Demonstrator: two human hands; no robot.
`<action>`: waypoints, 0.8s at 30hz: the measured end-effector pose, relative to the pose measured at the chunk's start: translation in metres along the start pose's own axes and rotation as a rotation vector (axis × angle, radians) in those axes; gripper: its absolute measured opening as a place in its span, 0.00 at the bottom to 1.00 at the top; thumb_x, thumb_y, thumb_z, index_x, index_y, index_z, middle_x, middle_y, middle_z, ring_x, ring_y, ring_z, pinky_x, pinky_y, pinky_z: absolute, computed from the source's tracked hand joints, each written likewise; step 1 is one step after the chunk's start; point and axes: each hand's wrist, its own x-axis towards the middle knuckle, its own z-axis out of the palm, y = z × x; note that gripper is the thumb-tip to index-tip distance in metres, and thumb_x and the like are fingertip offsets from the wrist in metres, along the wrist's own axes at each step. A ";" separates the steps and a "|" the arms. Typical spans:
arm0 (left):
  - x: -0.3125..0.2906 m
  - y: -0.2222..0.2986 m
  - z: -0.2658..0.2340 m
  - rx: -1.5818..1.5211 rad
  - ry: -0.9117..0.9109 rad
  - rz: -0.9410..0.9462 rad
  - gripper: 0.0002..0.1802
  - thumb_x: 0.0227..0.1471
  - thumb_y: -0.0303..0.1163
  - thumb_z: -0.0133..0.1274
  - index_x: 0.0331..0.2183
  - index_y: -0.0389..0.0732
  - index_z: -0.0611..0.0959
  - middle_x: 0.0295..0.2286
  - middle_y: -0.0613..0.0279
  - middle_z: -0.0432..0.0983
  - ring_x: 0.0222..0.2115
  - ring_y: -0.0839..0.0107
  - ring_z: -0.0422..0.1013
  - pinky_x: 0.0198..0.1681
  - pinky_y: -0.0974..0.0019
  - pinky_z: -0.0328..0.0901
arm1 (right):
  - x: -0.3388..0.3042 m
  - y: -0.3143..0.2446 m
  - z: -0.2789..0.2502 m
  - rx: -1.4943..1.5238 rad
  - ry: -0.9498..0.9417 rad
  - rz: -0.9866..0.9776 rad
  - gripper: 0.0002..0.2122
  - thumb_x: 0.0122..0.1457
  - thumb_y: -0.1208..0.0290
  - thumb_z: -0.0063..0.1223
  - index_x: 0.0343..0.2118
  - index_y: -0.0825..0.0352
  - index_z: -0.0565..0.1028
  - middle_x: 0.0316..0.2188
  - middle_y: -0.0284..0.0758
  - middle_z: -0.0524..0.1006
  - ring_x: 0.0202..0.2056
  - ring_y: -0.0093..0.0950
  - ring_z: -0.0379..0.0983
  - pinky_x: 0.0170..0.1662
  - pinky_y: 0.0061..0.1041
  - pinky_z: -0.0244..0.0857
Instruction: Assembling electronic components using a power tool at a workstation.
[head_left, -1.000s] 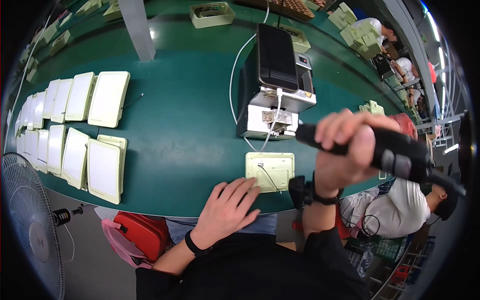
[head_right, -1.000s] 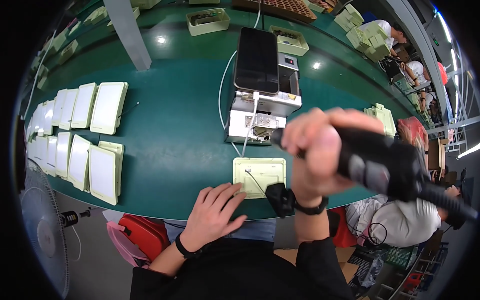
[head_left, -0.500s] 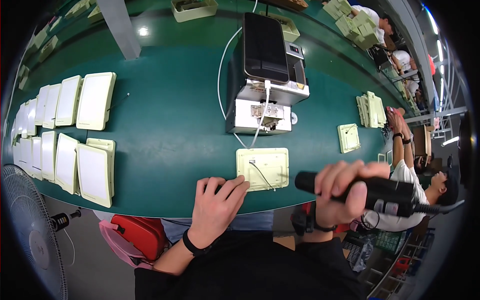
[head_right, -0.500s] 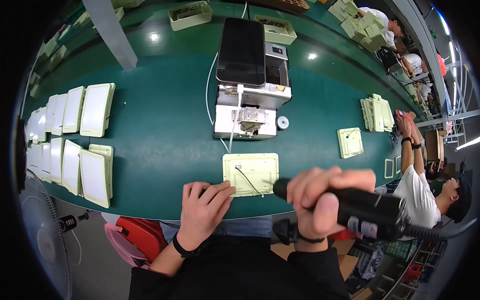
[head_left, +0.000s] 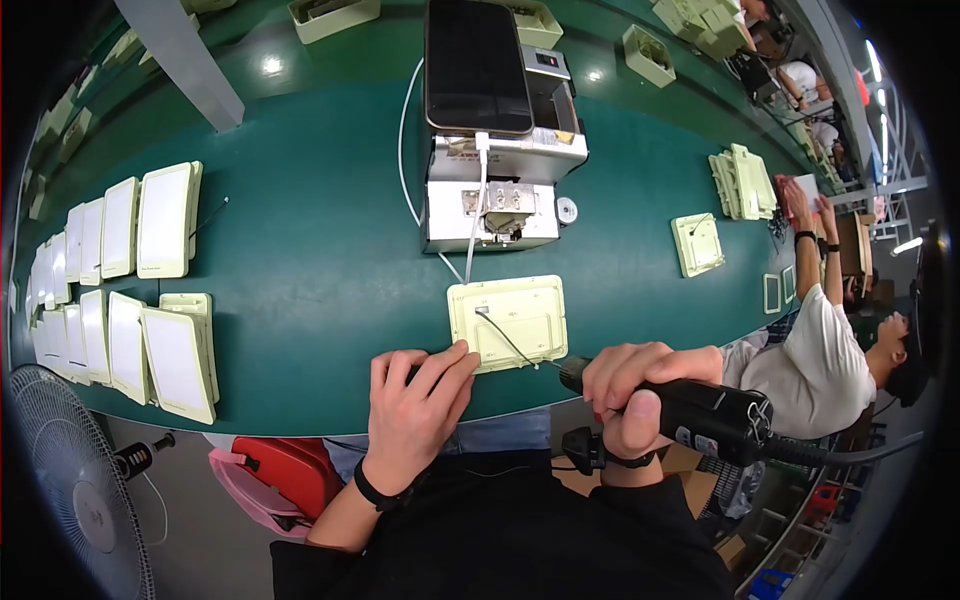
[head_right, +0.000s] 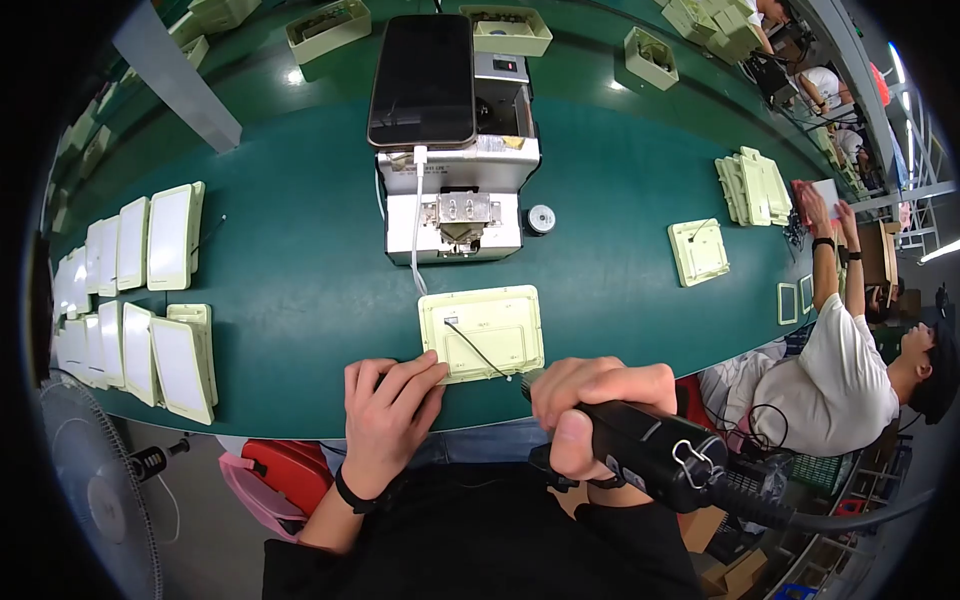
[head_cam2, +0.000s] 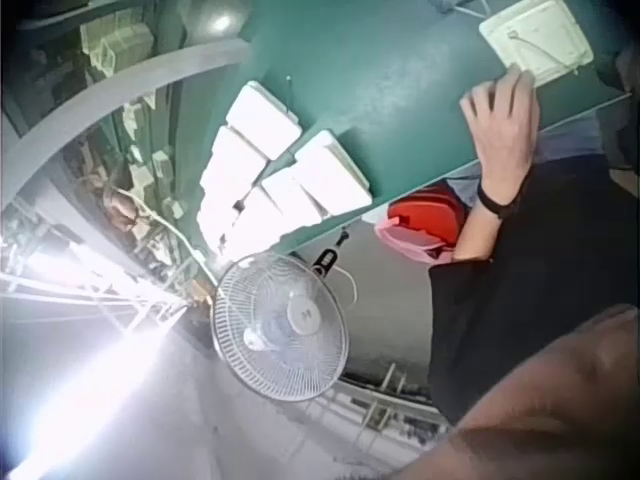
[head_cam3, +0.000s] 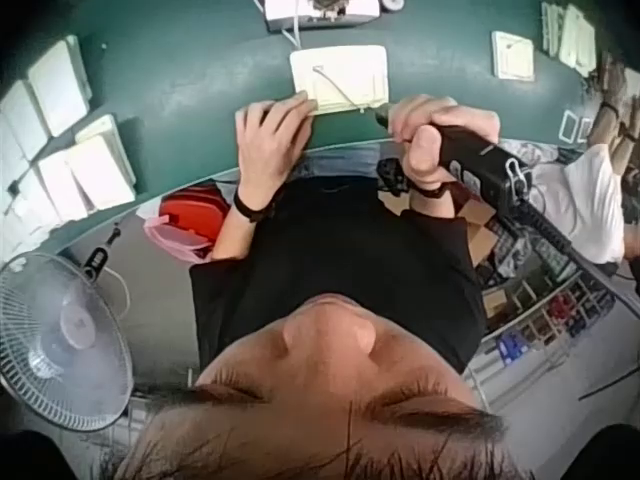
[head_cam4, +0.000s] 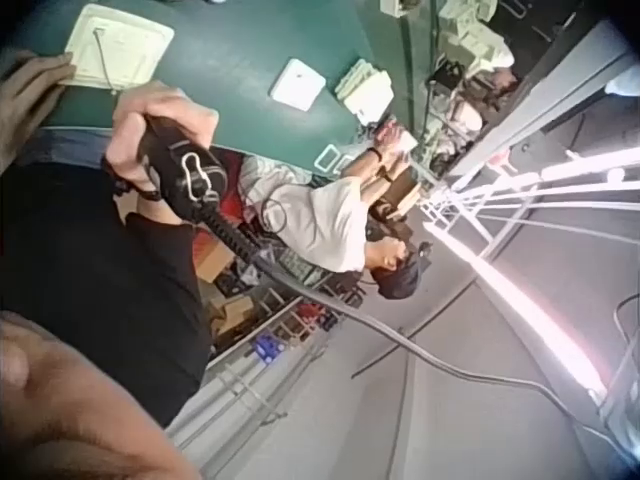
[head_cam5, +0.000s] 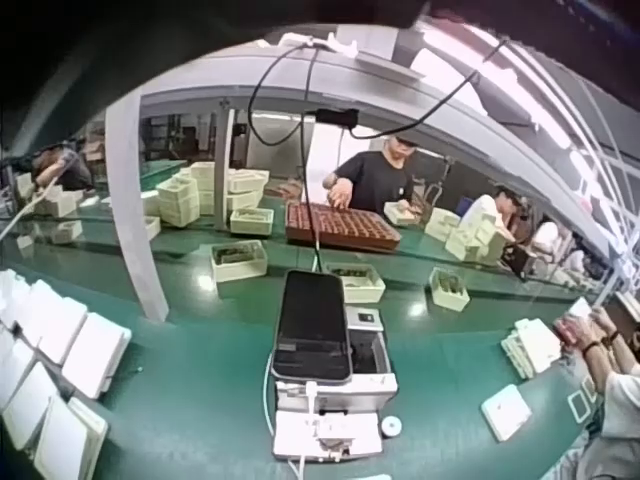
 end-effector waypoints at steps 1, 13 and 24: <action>0.000 0.000 0.000 -0.002 -0.009 -0.002 0.19 0.42 0.25 0.67 0.40 0.45 0.86 0.42 0.72 0.80 0.36 0.66 0.70 0.45 0.60 0.62 | 0.000 0.001 0.000 -0.047 -0.006 -0.023 0.14 0.65 0.65 0.55 0.42 0.62 0.60 0.18 0.32 0.66 0.14 0.22 0.62 0.18 0.25 0.63; 0.000 -0.003 -0.004 0.016 0.010 0.015 0.19 0.43 0.24 0.66 0.41 0.45 0.85 0.43 0.72 0.80 0.37 0.66 0.70 0.45 0.60 0.63 | -0.008 0.007 -0.009 0.121 -0.034 0.061 0.15 0.61 0.77 0.58 0.42 0.64 0.61 0.22 0.37 0.72 0.21 0.28 0.70 0.27 0.33 0.69; -0.008 -0.009 -0.008 -0.028 0.048 0.039 0.16 0.45 0.28 0.66 0.39 0.45 0.85 0.42 0.72 0.80 0.36 0.67 0.70 0.45 0.61 0.63 | 0.112 0.007 0.077 0.066 0.030 -0.352 0.10 0.63 0.71 0.53 0.43 0.66 0.65 0.19 0.33 0.65 0.15 0.24 0.61 0.19 0.28 0.61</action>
